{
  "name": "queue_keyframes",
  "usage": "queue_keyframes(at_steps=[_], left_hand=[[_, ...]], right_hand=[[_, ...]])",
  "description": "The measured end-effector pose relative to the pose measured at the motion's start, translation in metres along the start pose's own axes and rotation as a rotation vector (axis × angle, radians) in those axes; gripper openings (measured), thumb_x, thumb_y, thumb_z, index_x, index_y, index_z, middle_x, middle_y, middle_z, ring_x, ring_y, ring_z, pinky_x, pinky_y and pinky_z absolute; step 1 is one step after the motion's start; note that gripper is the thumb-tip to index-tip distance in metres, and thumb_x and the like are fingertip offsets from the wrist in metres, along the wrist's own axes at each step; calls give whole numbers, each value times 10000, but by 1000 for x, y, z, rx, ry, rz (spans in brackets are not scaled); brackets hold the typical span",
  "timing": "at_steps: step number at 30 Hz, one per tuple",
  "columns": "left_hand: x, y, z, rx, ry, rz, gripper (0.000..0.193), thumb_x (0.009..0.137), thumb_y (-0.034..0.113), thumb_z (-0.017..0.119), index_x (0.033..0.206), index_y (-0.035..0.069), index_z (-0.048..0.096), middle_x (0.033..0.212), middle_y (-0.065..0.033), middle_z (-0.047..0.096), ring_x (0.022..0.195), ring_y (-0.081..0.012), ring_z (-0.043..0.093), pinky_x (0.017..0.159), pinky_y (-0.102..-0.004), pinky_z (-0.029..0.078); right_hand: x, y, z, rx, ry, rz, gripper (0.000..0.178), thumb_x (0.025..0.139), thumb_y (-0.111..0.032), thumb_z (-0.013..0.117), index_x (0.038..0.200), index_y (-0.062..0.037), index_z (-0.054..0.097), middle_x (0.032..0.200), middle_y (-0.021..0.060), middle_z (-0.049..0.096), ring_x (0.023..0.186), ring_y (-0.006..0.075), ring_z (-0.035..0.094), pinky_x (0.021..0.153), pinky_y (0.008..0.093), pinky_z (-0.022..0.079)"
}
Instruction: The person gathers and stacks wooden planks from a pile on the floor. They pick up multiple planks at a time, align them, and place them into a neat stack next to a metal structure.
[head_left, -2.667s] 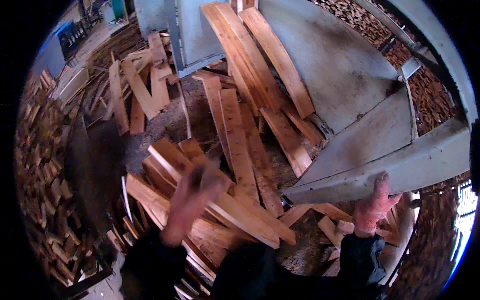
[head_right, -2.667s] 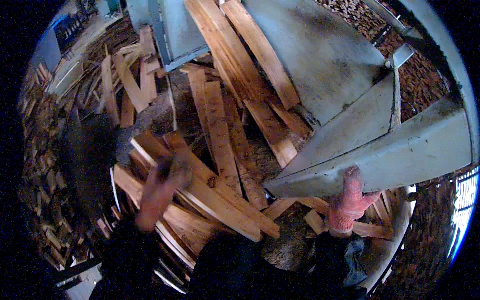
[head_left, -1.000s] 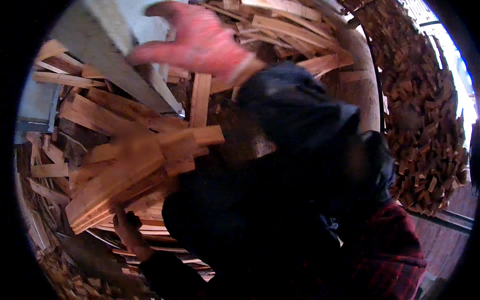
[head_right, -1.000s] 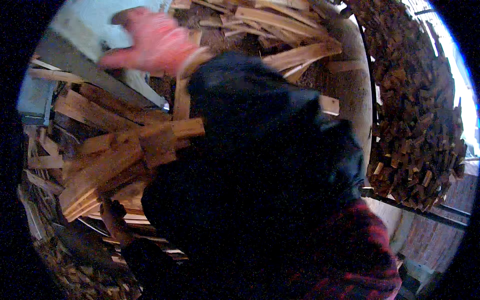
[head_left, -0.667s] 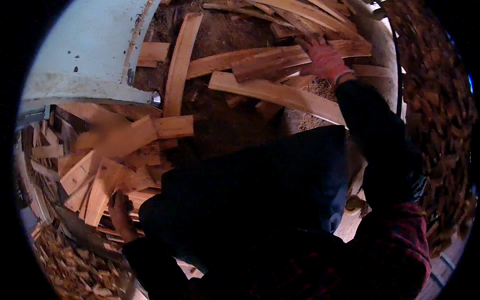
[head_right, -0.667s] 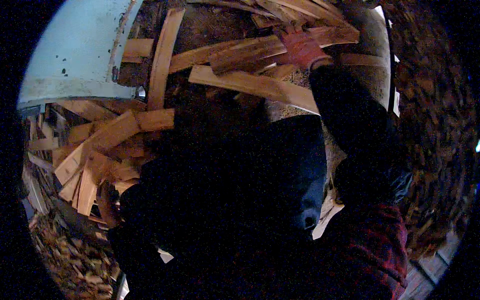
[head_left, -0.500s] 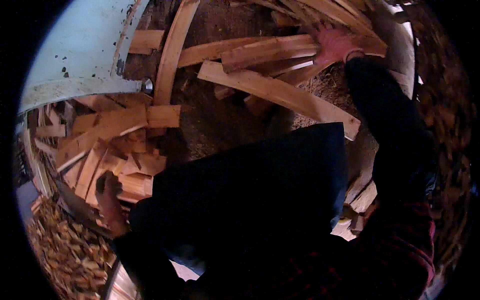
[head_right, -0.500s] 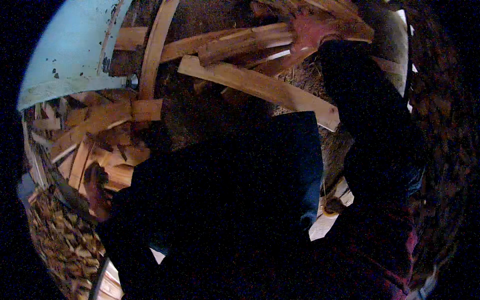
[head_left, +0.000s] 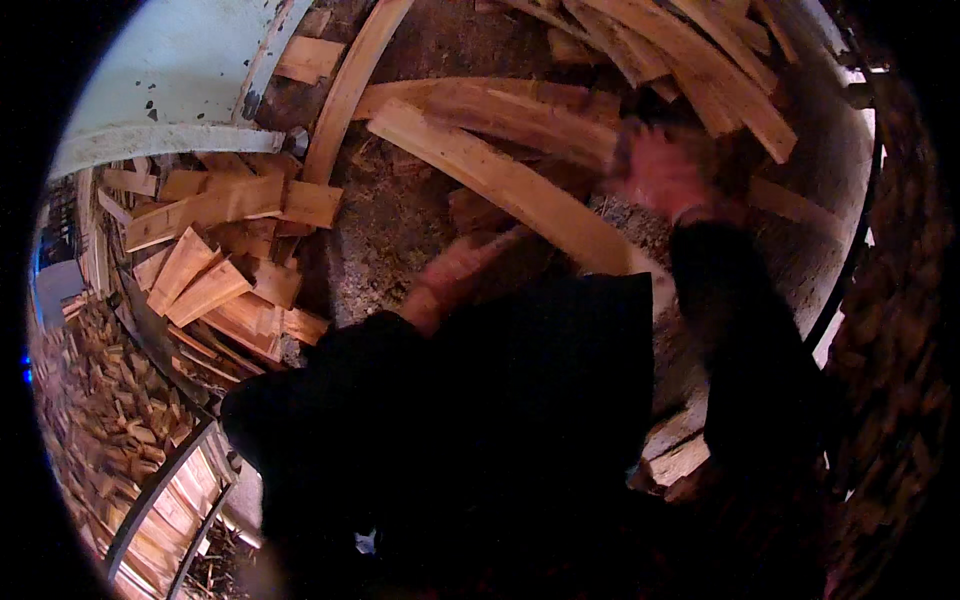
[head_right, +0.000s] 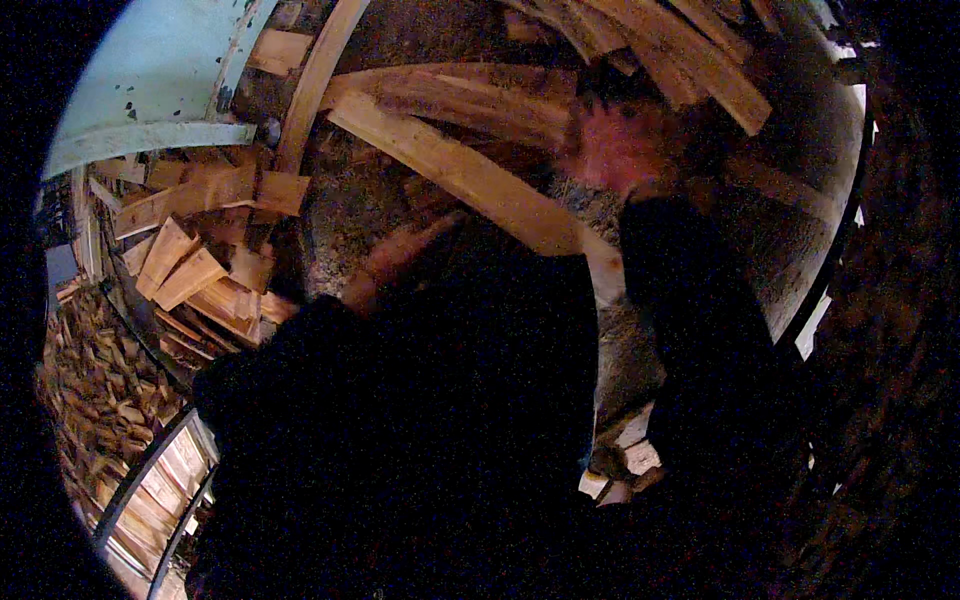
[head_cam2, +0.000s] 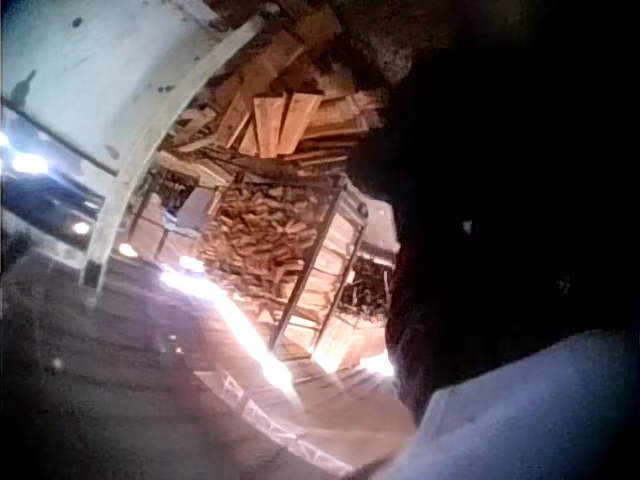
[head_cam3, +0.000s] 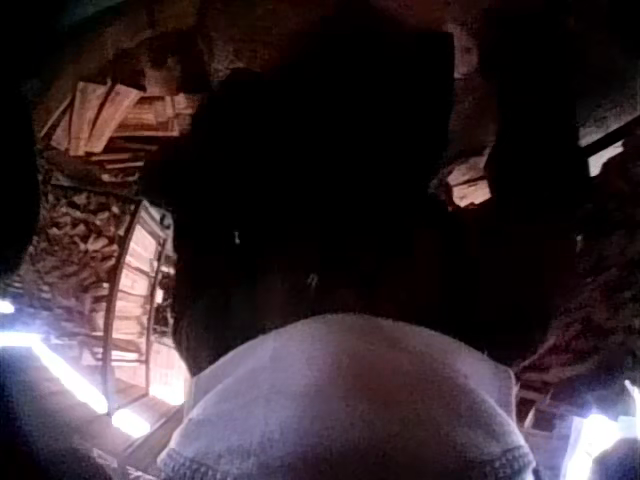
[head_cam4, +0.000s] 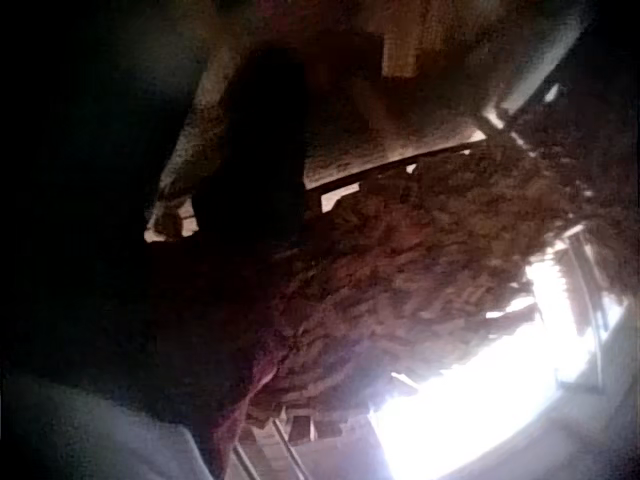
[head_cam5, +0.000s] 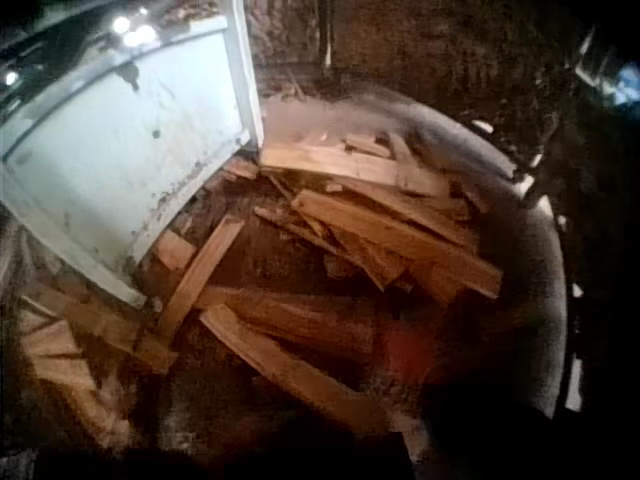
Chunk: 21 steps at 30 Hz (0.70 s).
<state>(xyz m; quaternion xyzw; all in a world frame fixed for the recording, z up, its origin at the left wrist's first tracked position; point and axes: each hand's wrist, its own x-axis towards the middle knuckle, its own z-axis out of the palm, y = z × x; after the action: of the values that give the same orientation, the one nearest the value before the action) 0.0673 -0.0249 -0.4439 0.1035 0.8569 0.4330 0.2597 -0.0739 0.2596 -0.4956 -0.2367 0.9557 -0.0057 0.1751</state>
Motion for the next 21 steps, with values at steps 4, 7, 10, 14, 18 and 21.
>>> queue_keyframes(at_steps=[4, 7, 10, 14, 18, 21], left_hand=[[14, -12, 78, -650, 231, 189, 482, 962, 180, 520, 1415, 75, 393, 1332, -122, 549, 1213, -252, 532, 973, -341, 447], [23, 4, 69, -352, 24, -128, 447, 980, 245, 541, 1361, 31, 453, 1330, -86, 543, 1235, -200, 505, 989, -314, 425], [34, 2, 77, -609, 74, -234, 446, 963, 269, 570, 1346, 61, 476, 1312, -73, 546, 1206, -206, 517, 978, -336, 433], [35, -1, 105, -1266, 240, -311, 458, 934, 331, 613, 1304, 78, 519, 1254, -55, 568, 1145, -221, 549, 966, -367, 445], [30, 6, 118, -1315, 263, -465, 514, 914, 335, 641, 1306, 35, 499, 1271, -64, 564, 1142, -228, 552, 948, -382, 466], [25, 3, 131, -1170, 296, -495, 567, 895, 334, 668, 1317, 8, 477, 1297, -86, 554, 1153, -237, 548, 933, -393, 482]], right_hand=[[-43, 4, 12, 45, -15, -33, 989, 685, -617, 720, 1461, -120, 362, 1507, 210, 294, 1370, 459, 267, 1137, 542, 258], [-46, 28, 29, 176, 2, 125, 890, 739, -615, 686, 1404, -89, 414, 1435, 227, 391, 1208, 424, 479, 991, 520, 428], [-12, 58, 30, 310, 306, 64, 729, 793, -568, 655, 1274, -33, 538, 1206, 205, 597, 942, 392, 624, 835, 467, 498], [18, 43, 2, 504, -130, 216, 628, 809, -471, 681, 1203, 12, 606, 1138, 224, 648, 1049, 361, 613, 889, 429, 459], [0, 38, 25, 643, -451, 83, 565, 828, -450, 671, 1139, 22, 651, 1098, 193, 676, 998, 276, 634, 853, 384, 467], [-30, 27, 68, 716, -475, 104, 540, 845, -409, 671, 1155, 32, 641, 1121, 170, 671, 1015, 248, 630, 887, 349, 464]])
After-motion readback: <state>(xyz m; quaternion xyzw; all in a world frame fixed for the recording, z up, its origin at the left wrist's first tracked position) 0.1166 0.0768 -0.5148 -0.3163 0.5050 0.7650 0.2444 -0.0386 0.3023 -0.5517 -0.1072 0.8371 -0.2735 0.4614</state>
